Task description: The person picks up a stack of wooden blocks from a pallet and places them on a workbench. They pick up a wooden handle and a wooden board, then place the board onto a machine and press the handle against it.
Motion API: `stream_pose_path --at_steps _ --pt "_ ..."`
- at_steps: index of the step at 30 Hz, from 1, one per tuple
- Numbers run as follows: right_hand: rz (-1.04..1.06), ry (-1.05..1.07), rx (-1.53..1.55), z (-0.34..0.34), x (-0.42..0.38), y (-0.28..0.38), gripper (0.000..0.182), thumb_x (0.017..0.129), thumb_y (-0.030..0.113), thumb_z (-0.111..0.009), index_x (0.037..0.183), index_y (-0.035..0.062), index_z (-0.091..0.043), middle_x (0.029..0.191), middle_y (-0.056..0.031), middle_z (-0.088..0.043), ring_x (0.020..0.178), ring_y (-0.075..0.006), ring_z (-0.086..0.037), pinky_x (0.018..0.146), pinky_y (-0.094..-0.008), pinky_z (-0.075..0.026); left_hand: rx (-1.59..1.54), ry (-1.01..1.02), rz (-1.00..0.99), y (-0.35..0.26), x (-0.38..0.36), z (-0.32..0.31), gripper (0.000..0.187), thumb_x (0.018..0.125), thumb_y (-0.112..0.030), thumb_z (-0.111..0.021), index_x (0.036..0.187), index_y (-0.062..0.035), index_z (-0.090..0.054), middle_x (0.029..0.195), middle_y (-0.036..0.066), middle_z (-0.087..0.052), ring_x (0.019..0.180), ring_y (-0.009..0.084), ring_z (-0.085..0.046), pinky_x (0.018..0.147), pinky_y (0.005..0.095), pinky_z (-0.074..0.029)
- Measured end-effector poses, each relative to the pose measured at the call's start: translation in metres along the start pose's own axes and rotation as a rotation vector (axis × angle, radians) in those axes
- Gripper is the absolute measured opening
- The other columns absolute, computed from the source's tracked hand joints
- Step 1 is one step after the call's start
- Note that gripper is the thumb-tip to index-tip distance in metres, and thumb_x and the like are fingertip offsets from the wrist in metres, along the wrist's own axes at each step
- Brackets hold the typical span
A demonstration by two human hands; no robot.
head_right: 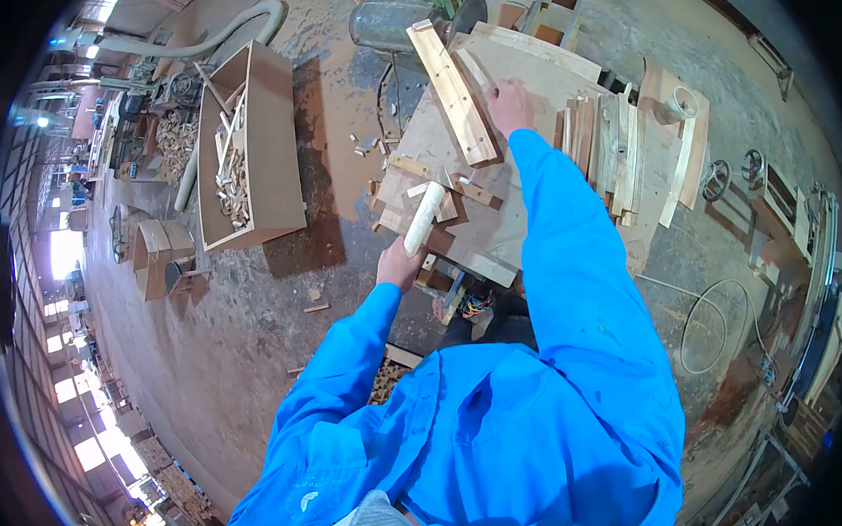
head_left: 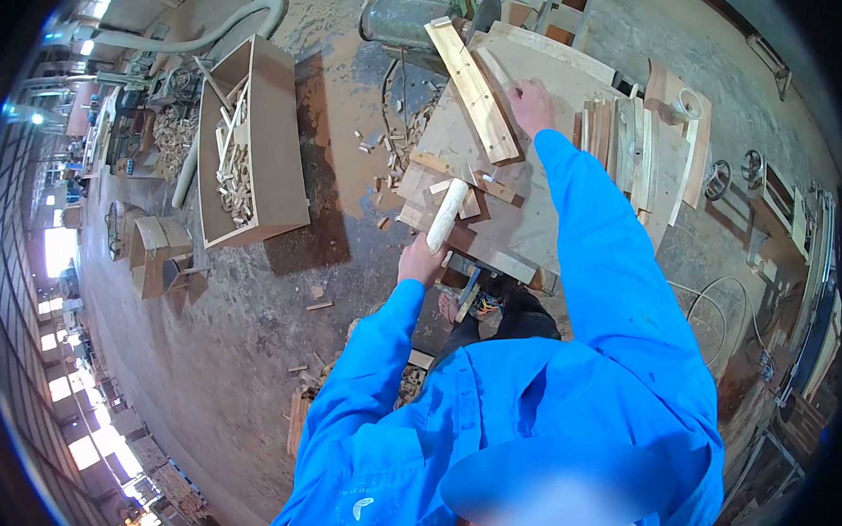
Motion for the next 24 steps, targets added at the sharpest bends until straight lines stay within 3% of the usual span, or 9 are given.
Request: stream_pose_path --at_steps 3,13,15,24 --pt "0.155 0.018 0.028 -0.005 -0.018 0.003 0.034 0.098 0.031 -0.066 0.118 0.0057 -0.077 0.116 -0.0233 -0.07 0.113 -0.0422 -0.065 0.098 -0.0515 -0.053 -0.008 -0.005 0.0 0.011 -0.005 -0.003 0.049 0.092 -0.047 -0.07 0.114 -0.0038 -0.068 0.108 0.027 -0.074 0.105 0.0474 -0.07 0.092 0.0559 -0.055" --pt "-0.063 0.113 0.08 -0.047 0.007 0.025 0.032 0.1 0.033 -0.066 0.12 0.011 -0.079 0.118 -0.0218 -0.073 0.112 -0.0412 -0.068 0.098 -0.0487 -0.054 -0.018 0.014 -0.055 0.016 -0.019 0.003 0.041 0.093 -0.042 -0.072 0.11 -0.0054 -0.065 0.103 0.027 -0.074 0.099 0.0485 -0.071 0.086 0.0582 -0.055" --pt "-0.1 0.169 0.112 -0.057 0.022 0.024 0.03 0.1 0.031 -0.065 0.117 0.0122 -0.079 0.111 -0.0214 -0.073 0.109 -0.0416 -0.067 0.096 -0.0526 -0.053 -0.016 0.03 -0.021 0.015 -0.019 0.002 0.04 0.093 -0.041 -0.073 0.111 -0.0054 -0.065 0.103 0.027 -0.074 0.1 0.0482 -0.071 0.086 0.058 -0.056" --pt "0.007 0.107 0.157 -0.081 0.048 0.026 0.028 0.099 0.031 -0.067 0.116 0.0127 -0.08 0.116 -0.0195 -0.074 0.11 -0.0395 -0.069 0.097 -0.0504 -0.054 0.009 0.064 0.031 0.019 -0.02 0.003 0.041 0.094 -0.04 -0.073 0.115 -0.006 -0.065 0.103 0.025 -0.075 0.1 0.0468 -0.071 0.086 0.0576 -0.056"
Point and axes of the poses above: each hand's wrist, its own x-axis towards the middle knuckle, its own z-axis out of the back of the hand, y = z × x, the point moved 3 cm from there along x, towards the middle knuckle
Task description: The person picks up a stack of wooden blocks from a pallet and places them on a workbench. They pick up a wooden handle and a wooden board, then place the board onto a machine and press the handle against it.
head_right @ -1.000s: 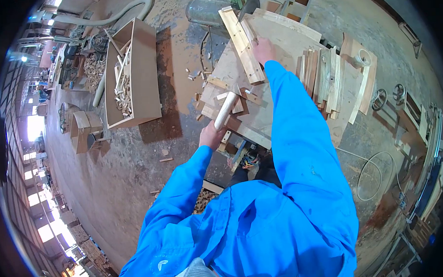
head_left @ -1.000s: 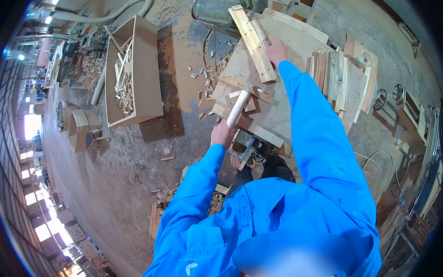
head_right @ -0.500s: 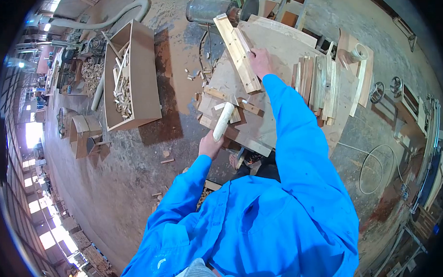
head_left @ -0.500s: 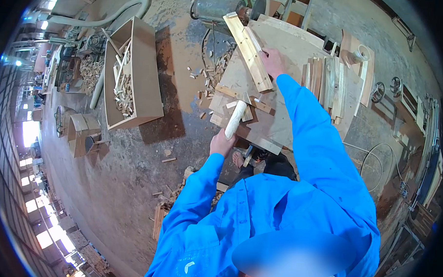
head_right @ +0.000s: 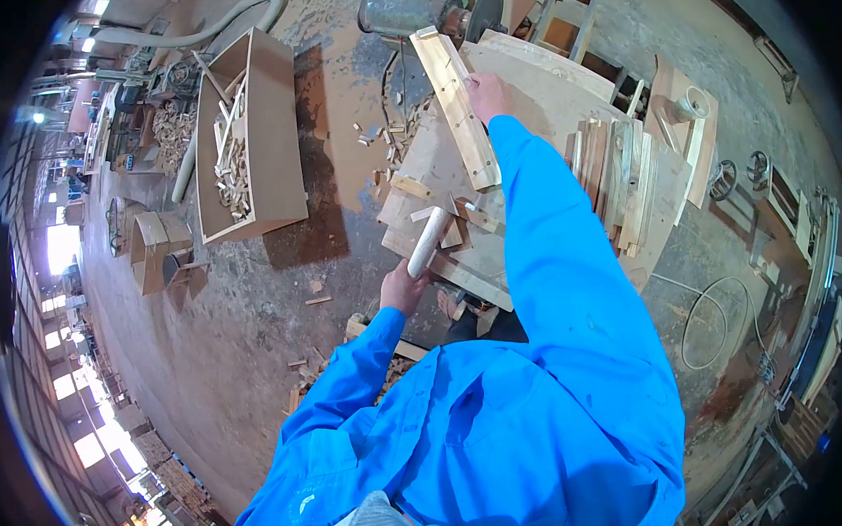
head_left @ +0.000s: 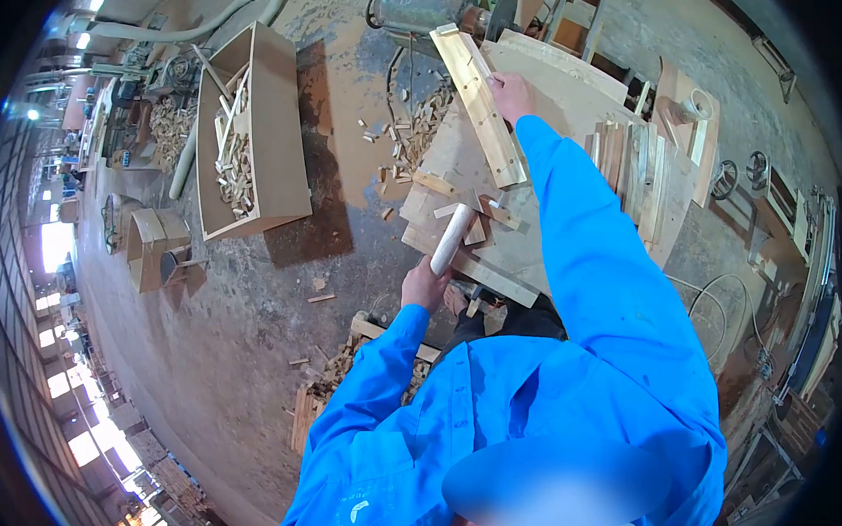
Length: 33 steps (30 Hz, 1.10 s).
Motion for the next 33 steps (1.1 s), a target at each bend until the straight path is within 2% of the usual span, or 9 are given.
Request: stream_pose_path --at_steps 16,20,22,28,30,31,33 --pt "0.021 -0.054 -0.056 0.006 0.013 -0.005 0.029 0.101 0.033 -0.065 0.119 0.0155 -0.081 0.118 -0.0185 -0.074 0.11 -0.0402 -0.07 0.097 -0.0505 -0.054 -0.038 -0.045 -0.045 -0.011 0.016 -0.004 0.041 0.095 -0.04 -0.074 0.116 -0.0059 -0.066 0.104 0.027 -0.074 0.1 0.0478 -0.071 0.086 0.0572 -0.056" --pt "-0.026 -0.041 -0.031 0.011 0.018 -0.005 0.029 0.1 0.033 -0.065 0.118 0.0159 -0.081 0.119 -0.0177 -0.074 0.111 -0.0407 -0.07 0.097 -0.0506 -0.055 -0.027 -0.051 -0.036 -0.017 0.021 -0.004 0.042 0.095 -0.041 -0.074 0.115 -0.0051 -0.066 0.103 0.027 -0.075 0.1 0.0476 -0.071 0.086 0.0571 -0.056" --pt "-0.048 -0.03 -0.007 0.013 0.022 -0.006 0.029 0.1 0.033 -0.065 0.117 0.0162 -0.082 0.118 -0.0176 -0.075 0.11 -0.0409 -0.07 0.096 -0.0506 -0.055 -0.032 -0.08 -0.047 -0.021 0.021 -0.001 0.044 0.094 -0.042 -0.075 0.108 -0.0008 -0.068 0.1 0.027 -0.074 0.098 0.0474 -0.071 0.084 0.0556 -0.055" --pt "-0.097 -0.087 -0.104 0.029 0.027 -0.02 0.027 0.099 0.03 -0.064 0.113 0.0166 -0.082 0.108 -0.0179 -0.077 0.105 -0.0416 -0.072 0.095 -0.0517 -0.055 -0.039 -0.096 -0.083 -0.02 0.023 -0.003 0.045 0.093 -0.043 -0.076 0.108 -0.0013 -0.068 0.101 0.027 -0.074 0.099 0.047 -0.071 0.084 0.0553 -0.055" --pt "-0.246 -0.109 -0.098 0.04 0.017 -0.02 0.031 0.097 0.034 -0.067 0.115 0.0131 -0.08 0.113 -0.0174 -0.077 0.109 -0.0407 -0.071 0.097 -0.0514 -0.055 -0.036 -0.08 -0.066 -0.019 0.021 -0.003 0.044 0.093 -0.042 -0.077 0.108 -0.0014 -0.067 0.101 0.027 -0.074 0.099 0.047 -0.071 0.084 0.0552 -0.055" --pt "-0.245 -0.113 -0.099 0.041 0.011 -0.02 0.031 0.097 0.034 -0.067 0.115 0.0131 -0.08 0.113 -0.0174 -0.077 0.109 -0.0407 -0.071 0.097 -0.0514 -0.055 -0.037 -0.071 -0.047 -0.019 0.021 -0.002 0.043 0.092 -0.041 -0.077 0.108 -0.0016 -0.067 0.101 0.026 -0.074 0.099 0.047 -0.071 0.084 0.0552 -0.055" --pt "-0.062 -0.236 -0.083 0.044 -0.004 -0.012 0.039 0.094 0.039 -0.073 0.121 0.0099 -0.077 0.104 -0.0188 -0.078 0.1 -0.0392 -0.074 0.091 -0.0495 -0.056 -0.042 -0.075 -0.072 -0.019 0.018 0.0 0.042 0.093 -0.04 -0.077 0.109 -0.0028 -0.066 0.102 0.026 -0.074 0.1 0.0478 -0.071 0.085 0.0564 -0.055"
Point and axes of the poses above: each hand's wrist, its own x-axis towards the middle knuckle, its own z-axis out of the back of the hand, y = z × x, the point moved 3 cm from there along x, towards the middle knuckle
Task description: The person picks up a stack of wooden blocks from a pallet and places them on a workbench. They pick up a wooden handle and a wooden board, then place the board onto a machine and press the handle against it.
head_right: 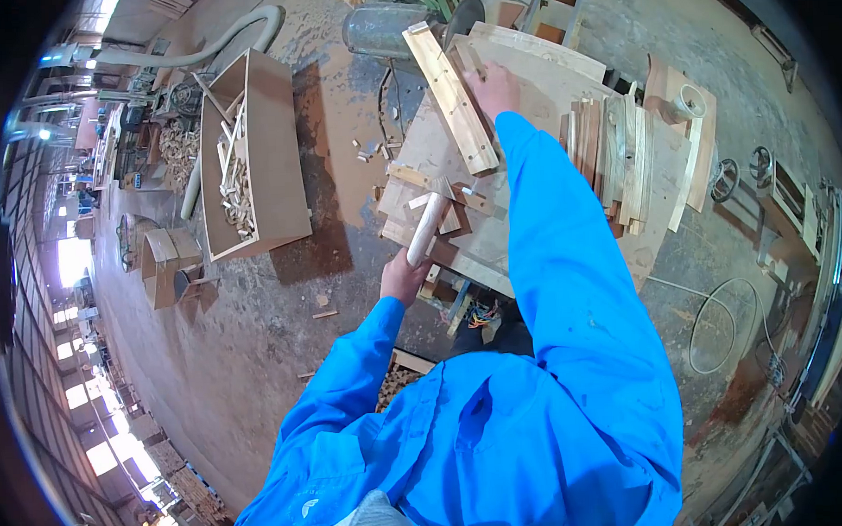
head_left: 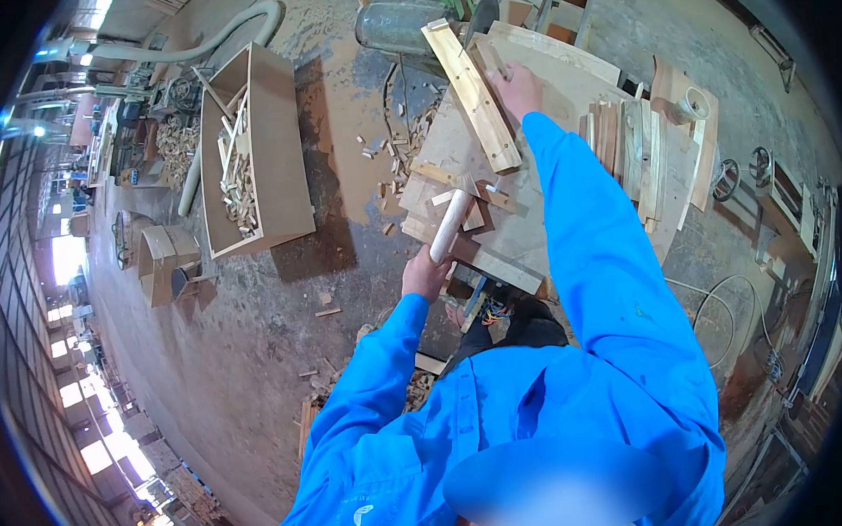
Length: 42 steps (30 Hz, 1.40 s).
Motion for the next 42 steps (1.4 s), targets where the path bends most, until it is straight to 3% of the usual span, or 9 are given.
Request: stream_pose_path --at_steps 1,3,12,16,19,22,34,36,42 --pt "0.0 -0.001 -0.002 0.007 -0.007 0.004 0.039 0.094 0.039 -0.073 0.121 0.0099 -0.077 0.104 -0.0188 -0.078 0.1 -0.0392 -0.074 0.091 -0.0495 -0.056 -0.006 0.001 -0.02 0.0 -0.002 0.0 0.041 0.093 -0.039 -0.076 0.111 -0.0041 -0.064 0.103 0.027 -0.074 0.1 0.0487 -0.07 0.086 0.0577 -0.056" --pt "0.022 0.102 0.051 0.01 -0.015 0.008 0.037 0.093 0.035 -0.073 0.116 0.0068 -0.077 0.121 -0.0176 -0.075 0.114 -0.0387 -0.068 0.098 -0.0497 -0.054 -0.02 0.003 -0.023 0.001 -0.006 0.002 0.04 0.093 -0.039 -0.076 0.111 -0.0045 -0.064 0.103 0.027 -0.074 0.1 0.0489 -0.07 0.086 0.0579 -0.055" --pt "0.063 0.089 0.064 0.003 -0.036 0.011 0.024 0.096 0.029 -0.069 0.104 0.0082 -0.079 0.109 -0.0195 -0.076 0.105 -0.0395 -0.071 0.093 -0.051 -0.055 -0.048 0.034 -0.034 0.013 -0.014 0.004 0.038 0.092 -0.035 -0.077 0.112 -0.0058 -0.064 0.104 0.026 -0.074 0.101 0.0484 -0.069 0.085 0.0575 -0.055" --pt "0.024 0.115 0.035 -0.011 -0.028 0.019 0.026 0.097 0.031 -0.067 0.107 0.0112 -0.081 0.107 -0.0202 -0.076 0.102 -0.0408 -0.071 0.091 -0.0521 -0.056 -0.052 0.029 -0.027 0.015 -0.017 0.001 0.04 0.092 -0.037 -0.076 0.111 -0.0045 -0.064 0.103 0.026 -0.074 0.101 0.0481 -0.07 0.085 0.0577 -0.055" --pt "-0.082 0.246 0.036 -0.026 -0.018 0.026 0.028 0.098 0.034 -0.065 0.111 0.0154 -0.082 0.109 -0.0188 -0.077 0.104 -0.0413 -0.071 0.092 -0.0516 -0.056 0.005 0.074 0.036 0.021 -0.02 0.002 0.041 0.093 -0.039 -0.074 0.112 -0.0048 -0.064 0.102 0.027 -0.074 0.1 0.0477 -0.07 0.085 0.0577 -0.055" --pt "-0.127 0.297 0.003 -0.041 0.0 0.027 0.031 0.1 0.038 -0.063 0.114 0.0178 -0.082 0.114 -0.0127 -0.078 0.107 -0.0356 -0.073 0.094 -0.0472 -0.056 0.007 0.077 0.059 0.02 -0.02 0.002 0.04 0.094 -0.04 -0.073 0.113 -0.0053 -0.065 0.102 0.027 -0.074 0.099 0.0475 -0.071 0.085 0.0578 -0.056" --pt "-0.129 0.261 0.042 -0.056 0.015 0.029 0.029 0.099 0.037 -0.068 0.115 0.0177 -0.082 0.11 -0.0138 -0.079 0.103 -0.0359 -0.074 0.091 -0.0459 -0.057 0.025 0.081 0.06 0.028 -0.019 -0.002 0.039 0.096 -0.039 -0.072 0.113 -0.0048 -0.064 0.099 0.025 -0.075 0.096 0.0458 -0.072 0.084 0.056 -0.057" --pt "-0.121 0.249 0.078 -0.057 0.018 0.028 0.026 0.099 0.037 -0.068 0.113 0.0205 -0.083 0.108 -0.0177 -0.078 0.102 -0.0399 -0.073 0.09 -0.0504 -0.057 0.018 0.082 0.061 0.025 -0.015 -0.003 0.039 0.096 -0.039 -0.072 0.112 -0.0046 -0.064 0.1 0.026 -0.075 0.097 0.046 -0.072 0.084 0.0561 -0.057" --pt "-0.111 0.212 0.073 -0.059 0.038 0.019 0.026 0.098 0.036 -0.069 0.112 0.0194 -0.083 0.107 -0.0169 -0.078 0.102 -0.04 -0.073 0.09 -0.0504 -0.057 0.009 0.077 0.054 0.01 0.0 -0.002 0.039 0.096 -0.039 -0.072 0.111 -0.0039 -0.064 0.1 0.027 -0.074 0.098 0.0474 -0.071 0.085 0.0571 -0.056"
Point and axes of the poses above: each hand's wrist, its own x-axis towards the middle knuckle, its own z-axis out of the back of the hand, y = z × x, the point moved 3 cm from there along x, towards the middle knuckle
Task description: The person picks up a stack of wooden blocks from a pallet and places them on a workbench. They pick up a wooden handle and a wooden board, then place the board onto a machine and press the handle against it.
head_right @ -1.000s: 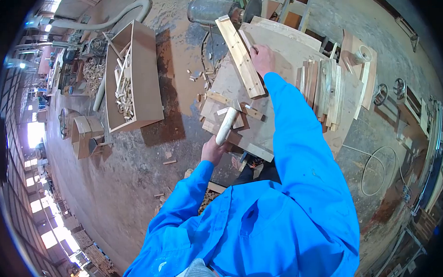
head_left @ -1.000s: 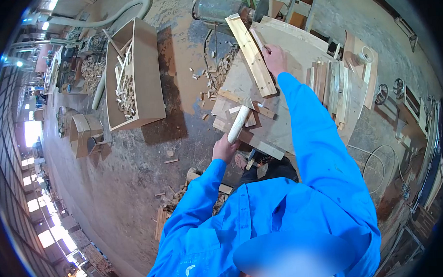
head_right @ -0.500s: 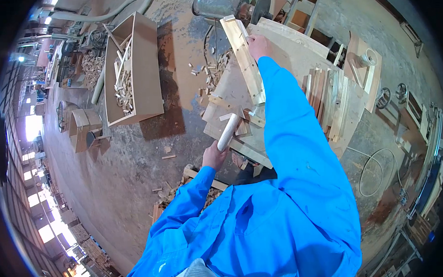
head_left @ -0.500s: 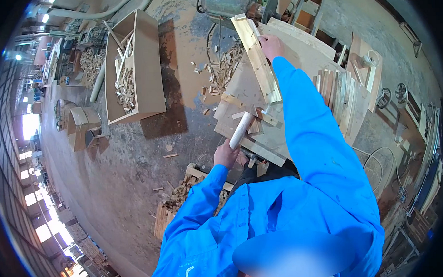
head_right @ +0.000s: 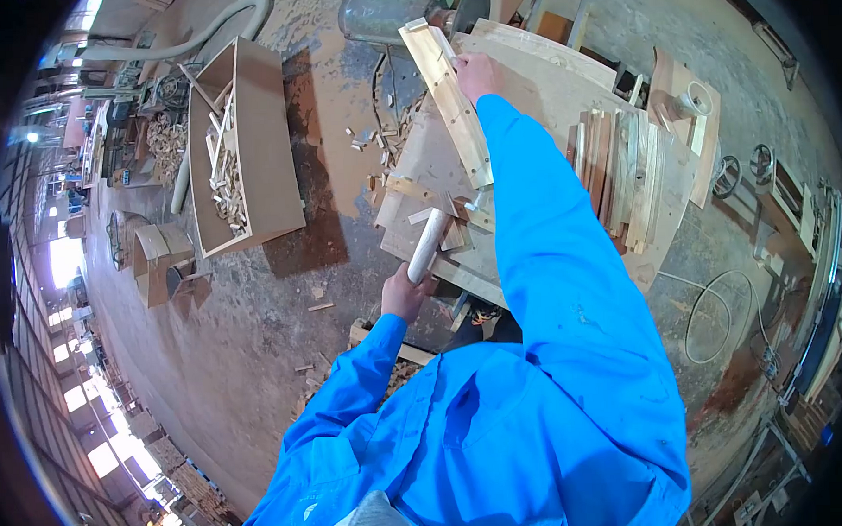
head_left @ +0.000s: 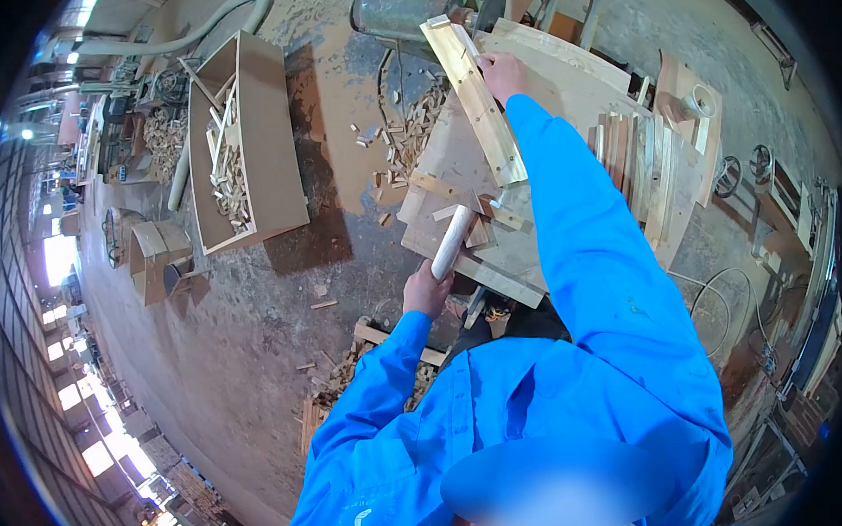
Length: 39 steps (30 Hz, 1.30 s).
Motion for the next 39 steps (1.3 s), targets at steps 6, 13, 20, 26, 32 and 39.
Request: stream_pose_path --at_steps 6,13,20,26,32,39 --pt "0.006 0.013 0.012 0.006 0.032 -0.007 0.025 0.097 0.034 -0.068 0.111 0.0193 -0.083 0.107 -0.0166 -0.078 0.103 -0.04 -0.073 0.091 -0.0508 -0.057 -0.009 -0.04 -0.012 -0.022 0.022 0.0 0.039 0.094 -0.039 -0.074 0.106 -0.0028 -0.065 0.098 0.028 -0.073 0.097 0.048 -0.071 0.083 0.0565 -0.055" --pt "0.006 0.034 -0.044 0.008 0.041 -0.017 0.032 0.092 0.035 -0.072 0.111 0.0105 -0.081 0.108 -0.021 -0.077 0.104 -0.0407 -0.073 0.09 -0.0499 -0.057 -0.01 -0.041 -0.011 -0.033 0.032 0.002 0.042 0.092 -0.039 -0.078 0.111 -0.0031 -0.067 0.099 0.026 -0.074 0.096 0.0474 -0.071 0.083 0.0551 -0.055" --pt "-0.19 -0.075 0.788 0.028 -0.042 -0.065 0.033 0.097 0.024 -0.072 0.117 -0.0016 -0.074 0.101 -0.0095 -0.075 0.092 -0.0205 -0.069 0.084 -0.0354 -0.054 -0.056 -0.071 -0.077 -0.006 0.021 -0.01 0.044 0.092 -0.043 -0.074 0.114 -0.0065 -0.066 0.105 0.024 -0.074 0.099 0.047 -0.07 0.087 0.0568 -0.055" --pt "-0.24 -0.637 0.993 0.15 -0.167 -0.059 0.036 0.1 0.02 -0.068 0.129 -0.0027 -0.066 0.119 -0.0145 -0.073 0.107 -0.0267 -0.071 0.094 -0.0367 -0.056 -0.075 -0.055 -0.087 -0.017 0.013 0.009 0.043 0.094 -0.042 -0.072 0.115 -0.0049 -0.064 0.104 0.025 -0.074 0.1 0.0461 -0.071 0.086 0.0575 -0.055" --pt "0.344 -0.087 0.176 0.112 -0.182 0.071 0.039 0.106 0.014 -0.056 0.142 0.0 -0.059 0.145 -0.0145 -0.061 0.126 -0.0281 -0.064 0.107 -0.0383 -0.053 -0.083 -0.009 -0.1 -0.014 -0.005 0.023 0.043 0.094 -0.041 -0.072 0.118 -0.0059 -0.064 0.109 0.024 -0.074 0.104 0.0452 -0.071 0.089 0.0561 -0.056" --pt "0.793 0.257 0.255 0.04 -0.287 0.227 0.054 0.093 0.03 -0.081 0.137 0.0025 -0.066 0.132 -0.0208 -0.069 0.123 -0.0366 -0.066 0.106 -0.045 -0.051 0.044 0.008 -0.023 0.026 -0.016 0.005 0.049 0.089 -0.045 -0.078 0.114 -0.0043 -0.074 0.103 0.024 -0.077 0.096 0.0435 -0.074 0.086 0.0546 -0.059"
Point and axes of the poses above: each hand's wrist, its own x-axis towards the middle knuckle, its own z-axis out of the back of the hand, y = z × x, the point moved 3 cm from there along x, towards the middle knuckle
